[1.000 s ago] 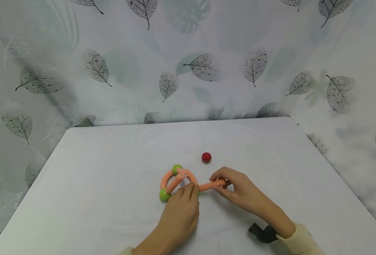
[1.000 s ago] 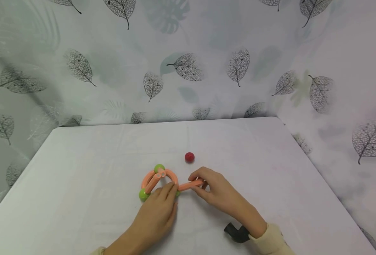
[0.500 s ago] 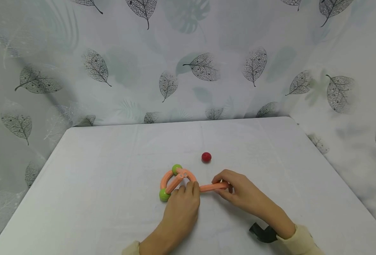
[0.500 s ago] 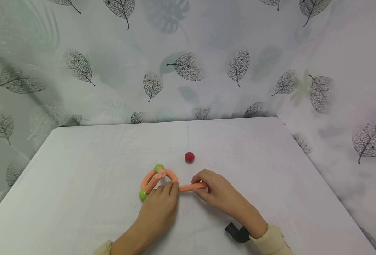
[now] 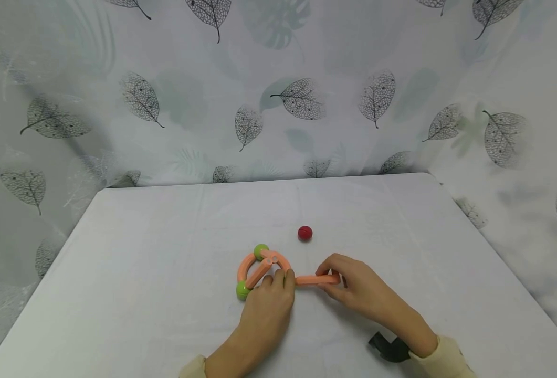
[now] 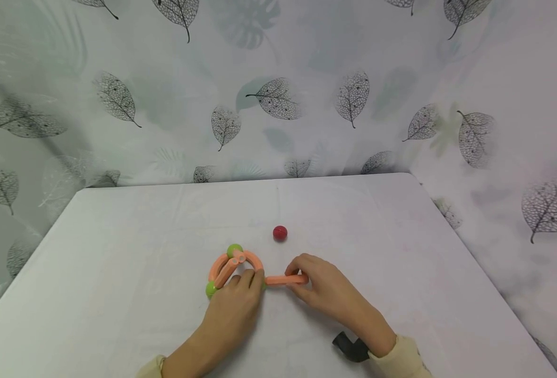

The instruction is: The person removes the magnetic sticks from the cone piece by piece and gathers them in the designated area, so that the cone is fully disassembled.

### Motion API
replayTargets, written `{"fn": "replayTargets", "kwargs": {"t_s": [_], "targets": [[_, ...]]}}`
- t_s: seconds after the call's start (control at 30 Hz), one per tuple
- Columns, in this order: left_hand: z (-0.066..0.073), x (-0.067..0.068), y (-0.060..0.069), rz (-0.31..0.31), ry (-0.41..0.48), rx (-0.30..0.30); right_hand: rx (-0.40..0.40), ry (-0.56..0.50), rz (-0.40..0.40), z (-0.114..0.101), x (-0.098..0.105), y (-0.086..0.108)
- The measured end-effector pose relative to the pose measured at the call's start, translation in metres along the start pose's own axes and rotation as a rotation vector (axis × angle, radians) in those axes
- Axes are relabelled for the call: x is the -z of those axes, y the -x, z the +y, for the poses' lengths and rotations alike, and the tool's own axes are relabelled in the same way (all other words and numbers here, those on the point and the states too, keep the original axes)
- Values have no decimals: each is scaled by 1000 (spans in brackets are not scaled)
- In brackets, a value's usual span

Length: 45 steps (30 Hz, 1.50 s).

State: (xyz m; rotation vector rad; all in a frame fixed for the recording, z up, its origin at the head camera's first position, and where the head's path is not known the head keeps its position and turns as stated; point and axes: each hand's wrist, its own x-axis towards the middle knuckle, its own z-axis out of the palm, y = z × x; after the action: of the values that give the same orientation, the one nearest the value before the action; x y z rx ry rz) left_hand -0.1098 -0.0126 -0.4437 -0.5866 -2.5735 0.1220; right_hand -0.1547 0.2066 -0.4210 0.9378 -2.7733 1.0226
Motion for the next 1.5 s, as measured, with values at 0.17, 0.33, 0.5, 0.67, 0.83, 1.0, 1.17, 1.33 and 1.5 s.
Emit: {"fn": "replayTargets", "kwargs": {"t_s": [0.17,0.33,0.5,0.67,0.83,1.0,1.17,1.33,1.5], "targets": [[0,-1,0,20,23,6,6,37,-9,-4,0,1],[-1,-1,0,38,24,7,7,45,-12,-11,-1,3],[-1,-2,0,54,28,9,14,58,-8,-20,-4,5],[-2,-3,-1,70,32,12,12,99,-3,-26,-5,5],[-2,-3,-2,60,47,14,-8,115,-8,-32,-6,6],[-2,-2,-2,58,51,12,-16,143,-15,-34,-5,6],[-1,-2,-2,75,58,4,-10,147,-17,-34,-1,8],[0,-4,-2,98,57,9,26,154,11,-33,0,10],[-2,-4,-1,91,51,1,-3,98,37,-26,4,7]]}}
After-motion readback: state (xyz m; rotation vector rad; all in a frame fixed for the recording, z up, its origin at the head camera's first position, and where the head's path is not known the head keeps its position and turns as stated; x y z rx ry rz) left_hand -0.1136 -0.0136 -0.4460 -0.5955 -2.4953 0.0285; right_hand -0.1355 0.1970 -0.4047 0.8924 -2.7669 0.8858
